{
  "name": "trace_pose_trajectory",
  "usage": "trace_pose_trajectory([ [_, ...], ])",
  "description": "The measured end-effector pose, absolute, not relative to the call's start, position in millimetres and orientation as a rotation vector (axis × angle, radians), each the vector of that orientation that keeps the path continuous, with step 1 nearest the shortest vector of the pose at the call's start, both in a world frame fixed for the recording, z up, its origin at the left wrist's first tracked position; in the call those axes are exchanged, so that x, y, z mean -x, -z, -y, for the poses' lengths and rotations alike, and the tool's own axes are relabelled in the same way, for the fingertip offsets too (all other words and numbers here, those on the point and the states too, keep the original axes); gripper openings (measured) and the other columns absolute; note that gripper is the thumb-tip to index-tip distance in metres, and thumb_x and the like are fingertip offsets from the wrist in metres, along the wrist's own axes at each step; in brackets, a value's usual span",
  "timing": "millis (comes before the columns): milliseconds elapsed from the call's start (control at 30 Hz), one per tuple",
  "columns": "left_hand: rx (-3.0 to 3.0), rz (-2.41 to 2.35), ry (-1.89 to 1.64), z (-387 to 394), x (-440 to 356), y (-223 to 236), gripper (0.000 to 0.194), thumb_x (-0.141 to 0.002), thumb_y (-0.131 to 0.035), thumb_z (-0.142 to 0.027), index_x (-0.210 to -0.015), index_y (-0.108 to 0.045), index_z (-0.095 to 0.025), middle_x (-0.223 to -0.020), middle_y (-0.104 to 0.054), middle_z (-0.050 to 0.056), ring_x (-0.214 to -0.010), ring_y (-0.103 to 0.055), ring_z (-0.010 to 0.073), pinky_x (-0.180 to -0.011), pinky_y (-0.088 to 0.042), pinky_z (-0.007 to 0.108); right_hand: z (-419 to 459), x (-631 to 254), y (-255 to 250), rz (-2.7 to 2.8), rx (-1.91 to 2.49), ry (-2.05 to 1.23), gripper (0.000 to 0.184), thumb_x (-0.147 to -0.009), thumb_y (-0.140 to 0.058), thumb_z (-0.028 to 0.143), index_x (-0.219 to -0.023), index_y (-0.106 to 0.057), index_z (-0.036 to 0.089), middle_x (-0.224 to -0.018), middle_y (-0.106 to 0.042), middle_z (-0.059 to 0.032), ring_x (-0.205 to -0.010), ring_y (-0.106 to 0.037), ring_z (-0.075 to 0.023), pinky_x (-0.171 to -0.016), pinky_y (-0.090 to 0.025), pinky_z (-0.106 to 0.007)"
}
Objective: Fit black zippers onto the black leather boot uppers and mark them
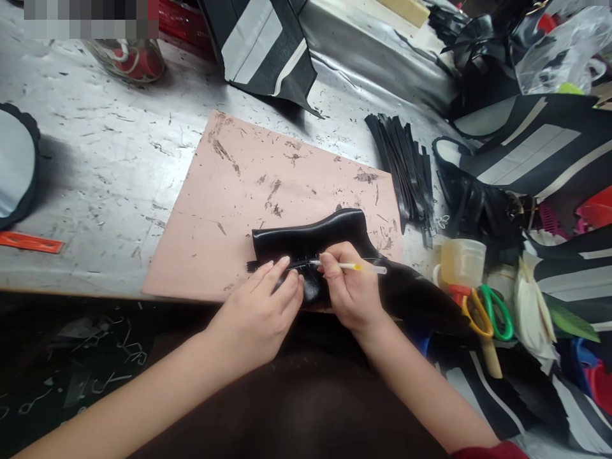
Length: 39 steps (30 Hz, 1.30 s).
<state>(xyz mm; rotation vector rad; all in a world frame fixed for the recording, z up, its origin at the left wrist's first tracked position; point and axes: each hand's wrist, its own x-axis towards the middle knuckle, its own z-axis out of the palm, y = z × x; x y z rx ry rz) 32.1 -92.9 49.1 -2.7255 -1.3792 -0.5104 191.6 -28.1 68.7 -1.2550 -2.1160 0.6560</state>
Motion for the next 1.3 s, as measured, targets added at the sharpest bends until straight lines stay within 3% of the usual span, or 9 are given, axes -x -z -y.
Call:
trace_pose_trajectory([
  [1100, 2.723, 1.368, 0.487, 91.4, -31.1, -49.3, 0.038, -0.078, -0.042, -0.010, -0.111, -0.060, -0.004, -0.112, -0.062, 0.015, -0.113, -0.052, 0.0332, -0.094, -0.046, 0.043, 25.4, -191.5, -65.6, 2.130, 1.235, -0.671, 0.017, -0.089, -0.042, 0.022, -0.075, -0.050, 0.019, -0.065, -0.055, 0.0005, -0.057, -0.053, -0.0109, -0.055, -0.042, -0.023],
  [1233, 2.732, 1.408, 0.547, 92.3, -31.3, -47.9, 0.036, -0.079, -0.046, -0.011, -0.112, -0.058, -0.004, -0.113, -0.062, 0.015, -0.113, -0.051, 0.0336, -0.094, -0.045, 0.044, 40.3, -190.7, -79.6, 1.884, 1.130, -0.736, 0.020, -0.088, -0.042, 0.021, -0.070, -0.049, 0.021, -0.060, -0.049, 0.0025, -0.056, -0.051, -0.0116, -0.056, -0.044, -0.025],
  [1300, 2.748, 1.448, 0.632, 93.5, -28.9, -49.3, 0.034, -0.082, -0.048, -0.019, -0.112, -0.057, -0.005, -0.113, -0.061, 0.015, -0.114, -0.051, 0.0318, -0.095, -0.045, 0.044, 49.7, -195.5, -101.9, 1.702, 0.967, -0.629, 0.029, -0.090, -0.039, 0.029, -0.061, -0.041, 0.022, -0.055, -0.040, 0.0035, -0.052, -0.047, -0.0125, -0.057, -0.045, -0.029],
])
